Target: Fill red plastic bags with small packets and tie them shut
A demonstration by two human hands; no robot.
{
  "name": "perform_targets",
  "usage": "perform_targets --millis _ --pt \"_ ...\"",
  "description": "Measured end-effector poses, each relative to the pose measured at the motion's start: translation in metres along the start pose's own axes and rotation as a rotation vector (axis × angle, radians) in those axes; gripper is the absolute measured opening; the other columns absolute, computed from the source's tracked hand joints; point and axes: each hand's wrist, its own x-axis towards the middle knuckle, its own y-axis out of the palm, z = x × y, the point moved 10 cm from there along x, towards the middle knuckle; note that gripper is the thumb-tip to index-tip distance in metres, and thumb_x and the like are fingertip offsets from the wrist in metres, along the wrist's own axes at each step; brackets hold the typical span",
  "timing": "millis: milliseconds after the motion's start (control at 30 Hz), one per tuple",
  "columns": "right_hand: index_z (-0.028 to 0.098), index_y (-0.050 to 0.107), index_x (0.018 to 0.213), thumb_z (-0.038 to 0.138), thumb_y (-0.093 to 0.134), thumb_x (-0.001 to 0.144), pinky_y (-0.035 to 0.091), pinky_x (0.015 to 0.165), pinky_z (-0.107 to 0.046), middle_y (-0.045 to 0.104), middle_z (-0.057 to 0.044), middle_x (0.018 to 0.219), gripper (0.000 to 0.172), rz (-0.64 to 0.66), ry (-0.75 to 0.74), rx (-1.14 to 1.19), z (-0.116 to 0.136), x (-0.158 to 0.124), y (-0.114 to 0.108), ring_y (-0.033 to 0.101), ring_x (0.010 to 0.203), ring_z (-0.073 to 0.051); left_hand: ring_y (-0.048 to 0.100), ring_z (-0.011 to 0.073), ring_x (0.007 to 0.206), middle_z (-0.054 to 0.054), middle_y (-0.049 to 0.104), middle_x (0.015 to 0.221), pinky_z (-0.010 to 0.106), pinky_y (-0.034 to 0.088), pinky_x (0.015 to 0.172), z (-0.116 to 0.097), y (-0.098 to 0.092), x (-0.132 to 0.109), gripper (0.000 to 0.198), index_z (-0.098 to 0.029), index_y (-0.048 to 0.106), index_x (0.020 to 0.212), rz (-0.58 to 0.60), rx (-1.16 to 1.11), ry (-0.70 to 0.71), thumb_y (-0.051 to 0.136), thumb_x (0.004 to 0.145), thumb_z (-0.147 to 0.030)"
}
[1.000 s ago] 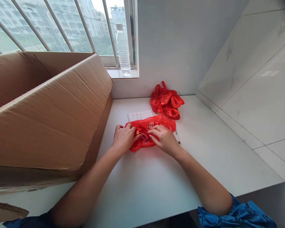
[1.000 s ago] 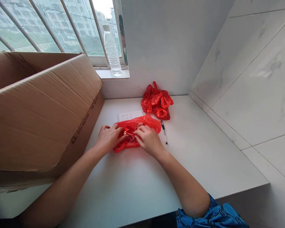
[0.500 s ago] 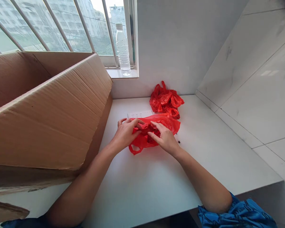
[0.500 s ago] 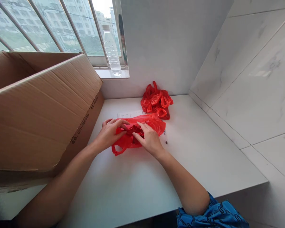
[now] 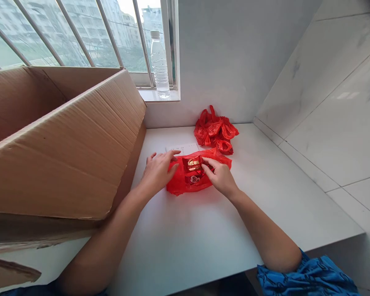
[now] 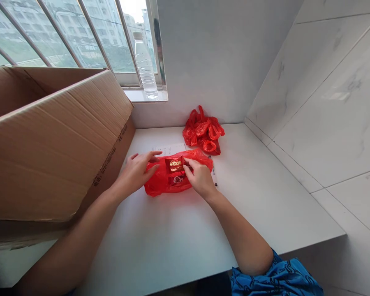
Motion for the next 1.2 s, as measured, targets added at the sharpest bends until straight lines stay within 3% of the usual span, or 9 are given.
perform_targets --millis 133,233,333,433,500,633,800,1033,1200 --pt "0.027 0.07 0.115 0.034 0.051 0.098 0.049 0.075 -0.036 0.075 -0.005 0.101 0.027 -0.253 -0.247 -0.273 0.038 -0.01 -0.043 0.067 0.082 -0.022 0.067 0.0259 0.088 0.007 0.073 0.102 0.039 0.046 0.084 -0.018 -0.026 -0.015 0.032 -0.028 0.067 0.116 0.0 0.228 -0.012 0.044 0.095 -0.036" --pt "0.027 0.069 0.114 0.035 0.055 0.097 0.049 0.074 -0.035 0.073 -0.006 0.1 0.023 -0.386 -0.331 -0.4 0.06 -0.017 -0.068 0.065 0.084 -0.022 0.064 0.0219 0.061 0.002 0.072 0.074 0.028 0.037 0.055 -0.026 -0.021 -0.034 0.031 -0.033 0.072 0.107 0.184 0.226 -0.011 0.048 0.093 -0.047" --pt "0.024 0.067 0.116 0.039 0.066 0.09 0.047 0.087 -0.041 0.069 -0.009 0.117 0.03 -0.275 -0.381 -0.597 0.067 -0.013 -0.059 0.06 0.106 -0.029 0.061 0.0197 0.053 0.001 0.069 0.066 0.026 0.03 0.048 -0.033 -0.003 -0.053 0.024 -0.032 0.074 0.097 0.362 0.155 0.044 0.056 0.089 -0.046" --pt "0.023 0.069 0.101 0.03 0.065 0.09 0.042 0.095 -0.045 0.068 -0.008 0.119 0.014 -0.182 -0.367 -0.642 0.066 -0.003 -0.053 0.058 0.112 -0.029 0.061 0.0194 0.057 0.001 0.069 0.069 0.026 0.03 0.048 -0.036 0.001 -0.057 0.022 -0.026 0.068 0.075 0.376 0.137 0.069 0.059 0.087 -0.043" --pt "0.023 0.067 0.088 0.027 0.062 0.09 0.042 0.095 -0.044 0.07 -0.006 0.11 0.007 -0.228 -0.343 -0.477 0.07 0.006 -0.067 0.059 0.109 -0.026 0.061 0.018 0.061 0.001 0.069 0.076 0.025 0.033 0.049 -0.039 -0.016 -0.05 0.02 -0.025 0.065 0.074 0.26 0.134 0.068 0.059 0.086 -0.04" --pt "0.024 0.062 0.086 0.039 0.062 0.088 0.049 0.091 -0.039 0.07 -0.004 0.112 0.016 -0.291 -0.255 0.153 0.083 0.032 -0.106 0.063 0.107 -0.022 0.062 0.0151 0.07 0.002 0.068 0.096 0.025 0.045 0.06 -0.052 -0.089 -0.035 0.013 -0.025 0.066 0.091 -0.176 0.059 0.071 0.055 0.088 -0.031" --pt "0.025 0.058 0.084 0.044 0.058 0.086 0.054 0.089 -0.04 0.071 -0.003 0.113 0.019 -0.25 -0.18 0.721 0.092 0.063 -0.115 0.065 0.108 -0.022 0.063 0.0161 0.076 0.001 0.067 0.1 0.027 0.051 0.062 -0.059 -0.164 -0.034 0.022 -0.03 0.067 0.107 -0.7 -0.091 0.047 0.063 0.087 -0.025" --pt "0.027 0.065 0.097 0.039 0.068 0.085 0.054 0.098 -0.04 0.07 0.0 0.104 0.018 -0.247 -0.251 0.929 0.104 0.078 -0.09 0.069 0.097 -0.018 0.067 0.0152 0.085 0.005 0.068 0.097 0.028 0.06 0.072 -0.041 -0.156 0.012 0.023 -0.022 0.066 0.102 -0.751 -0.749 0.063 0.068 0.084 -0.035" --pt "0.033 0.057 0.132 0.048 0.059 0.092 0.058 0.088 -0.037 0.065 -0.004 0.126 0.043 -0.059 -0.293 0.719 0.139 0.077 -0.061 0.065 0.107 -0.02 0.069 0.0163 0.095 0.006 0.07 0.103 0.029 0.058 0.083 -0.073 -0.154 0.034 0.021 -0.02 0.066 0.104 -0.714 -0.707 0.153 0.065 0.084 -0.027"
